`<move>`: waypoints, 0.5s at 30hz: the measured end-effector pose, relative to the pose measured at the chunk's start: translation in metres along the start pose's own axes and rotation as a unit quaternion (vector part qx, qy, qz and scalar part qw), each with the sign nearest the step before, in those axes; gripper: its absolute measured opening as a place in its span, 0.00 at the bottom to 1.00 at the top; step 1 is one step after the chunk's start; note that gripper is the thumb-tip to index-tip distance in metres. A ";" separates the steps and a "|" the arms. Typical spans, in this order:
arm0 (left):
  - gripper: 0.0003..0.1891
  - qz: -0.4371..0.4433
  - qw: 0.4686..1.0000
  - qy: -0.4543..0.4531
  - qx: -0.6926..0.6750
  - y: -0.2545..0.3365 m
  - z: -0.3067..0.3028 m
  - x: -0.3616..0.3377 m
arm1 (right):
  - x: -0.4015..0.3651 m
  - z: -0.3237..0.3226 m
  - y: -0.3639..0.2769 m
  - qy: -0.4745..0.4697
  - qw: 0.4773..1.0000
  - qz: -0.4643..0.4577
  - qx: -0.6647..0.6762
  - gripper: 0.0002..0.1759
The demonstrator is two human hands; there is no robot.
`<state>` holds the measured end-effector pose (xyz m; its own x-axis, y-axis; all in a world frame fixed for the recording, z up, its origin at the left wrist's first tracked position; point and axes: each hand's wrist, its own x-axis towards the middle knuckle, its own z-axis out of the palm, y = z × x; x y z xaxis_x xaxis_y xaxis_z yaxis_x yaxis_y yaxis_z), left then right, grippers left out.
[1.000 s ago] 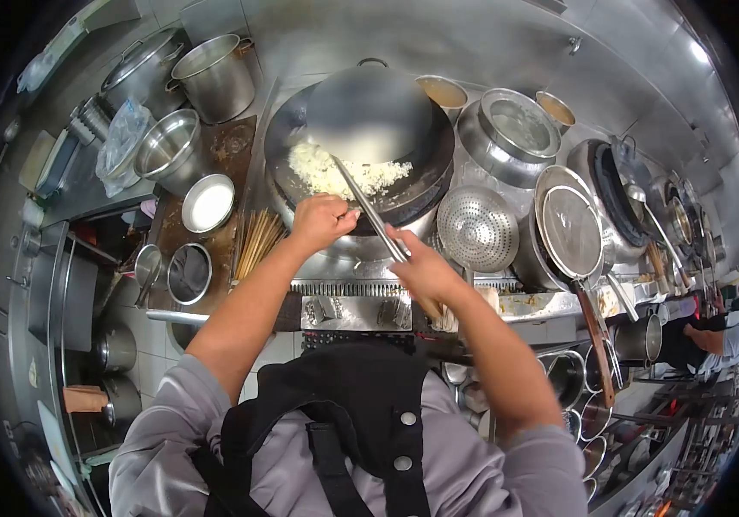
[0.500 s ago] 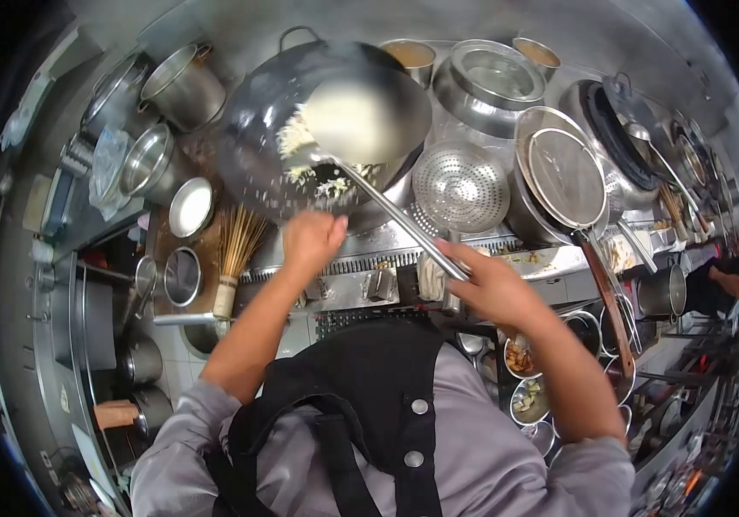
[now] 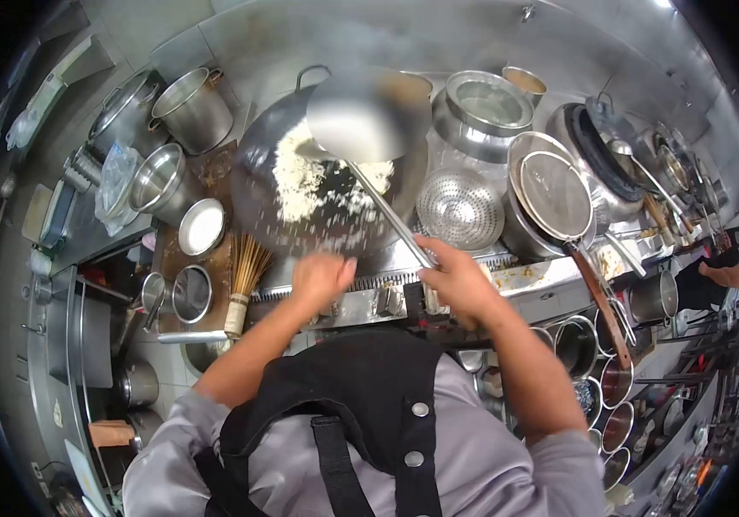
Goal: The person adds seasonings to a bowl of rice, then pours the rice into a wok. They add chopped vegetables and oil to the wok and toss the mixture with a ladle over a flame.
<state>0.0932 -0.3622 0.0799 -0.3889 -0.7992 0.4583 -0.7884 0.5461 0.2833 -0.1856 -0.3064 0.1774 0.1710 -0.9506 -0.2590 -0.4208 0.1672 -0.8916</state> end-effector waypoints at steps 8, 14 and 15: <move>0.22 0.063 0.998 0.003 -0.021 -0.018 -0.069 0.041 | -0.106 0.010 -0.088 -0.027 0.875 0.077 0.477 0.35; 0.22 0.009 0.998 -0.055 -0.006 -0.019 -0.021 -0.025 | 0.009 0.049 -0.059 0.008 0.955 0.042 0.293 0.26; 0.23 0.035 0.997 -0.066 -0.032 -0.014 -0.033 -0.049 | -0.004 0.050 -0.072 0.015 0.956 0.010 0.292 0.26</move>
<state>0.1392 -0.3220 0.0814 -0.5041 -0.7828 0.3649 -0.7272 0.6127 0.3097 -0.1114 -0.3014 0.2241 0.1390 -0.9514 -0.2747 0.1481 0.2942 -0.9442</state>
